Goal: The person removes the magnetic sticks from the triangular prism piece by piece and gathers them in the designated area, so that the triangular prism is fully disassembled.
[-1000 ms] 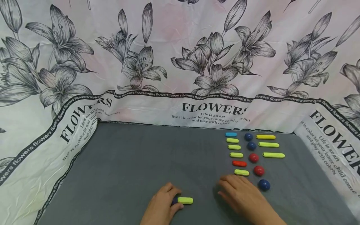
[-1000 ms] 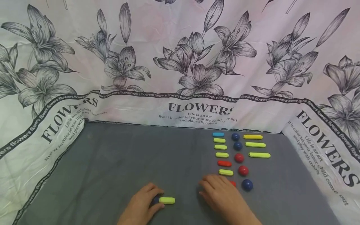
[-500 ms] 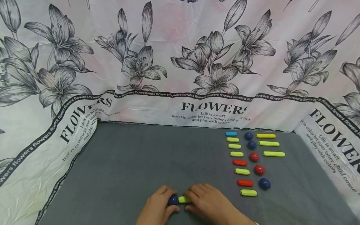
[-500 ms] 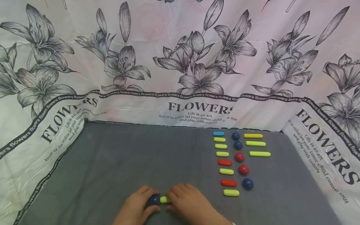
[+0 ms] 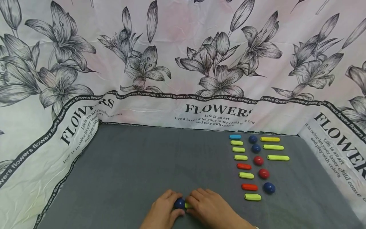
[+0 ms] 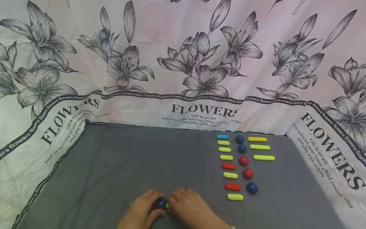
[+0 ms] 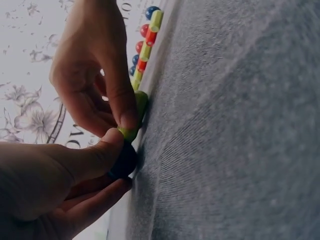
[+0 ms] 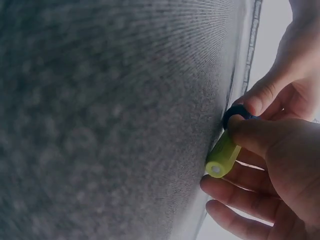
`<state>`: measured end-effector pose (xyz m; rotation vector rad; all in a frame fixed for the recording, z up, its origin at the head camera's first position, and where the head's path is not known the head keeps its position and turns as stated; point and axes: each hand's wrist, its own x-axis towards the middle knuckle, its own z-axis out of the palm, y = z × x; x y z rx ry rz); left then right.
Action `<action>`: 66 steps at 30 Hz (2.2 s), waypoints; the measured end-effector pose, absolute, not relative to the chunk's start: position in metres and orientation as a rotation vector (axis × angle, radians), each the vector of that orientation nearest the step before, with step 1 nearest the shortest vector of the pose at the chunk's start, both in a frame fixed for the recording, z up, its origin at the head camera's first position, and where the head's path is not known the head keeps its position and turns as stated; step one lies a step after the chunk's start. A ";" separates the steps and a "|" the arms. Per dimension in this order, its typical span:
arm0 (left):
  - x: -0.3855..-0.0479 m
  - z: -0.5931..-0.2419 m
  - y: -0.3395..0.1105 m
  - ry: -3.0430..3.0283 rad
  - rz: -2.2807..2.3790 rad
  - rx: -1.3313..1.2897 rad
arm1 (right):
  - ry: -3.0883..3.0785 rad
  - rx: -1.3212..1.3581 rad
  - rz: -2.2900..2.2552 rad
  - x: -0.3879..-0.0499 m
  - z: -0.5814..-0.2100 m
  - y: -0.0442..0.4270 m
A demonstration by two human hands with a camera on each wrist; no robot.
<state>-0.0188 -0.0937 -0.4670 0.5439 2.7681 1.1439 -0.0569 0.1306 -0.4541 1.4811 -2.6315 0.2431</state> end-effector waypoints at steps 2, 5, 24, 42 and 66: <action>-0.019 -0.467 -0.095 2.745 1.163 0.568 | -2.641 1.470 0.287 -0.057 -0.455 0.131; -0.019 -0.465 -0.095 2.725 1.177 0.594 | -2.657 1.458 0.350 -0.057 -0.456 0.132; -0.030 -0.453 -0.082 2.715 1.103 0.494 | -2.866 1.251 0.467 -0.059 -0.435 0.167; -0.029 -0.456 -0.080 2.714 1.081 0.458 | -2.910 0.854 0.360 -0.041 -0.430 0.270; -0.028 -0.455 -0.080 2.706 1.062 0.462 | -3.146 0.884 0.283 -0.040 -0.444 0.307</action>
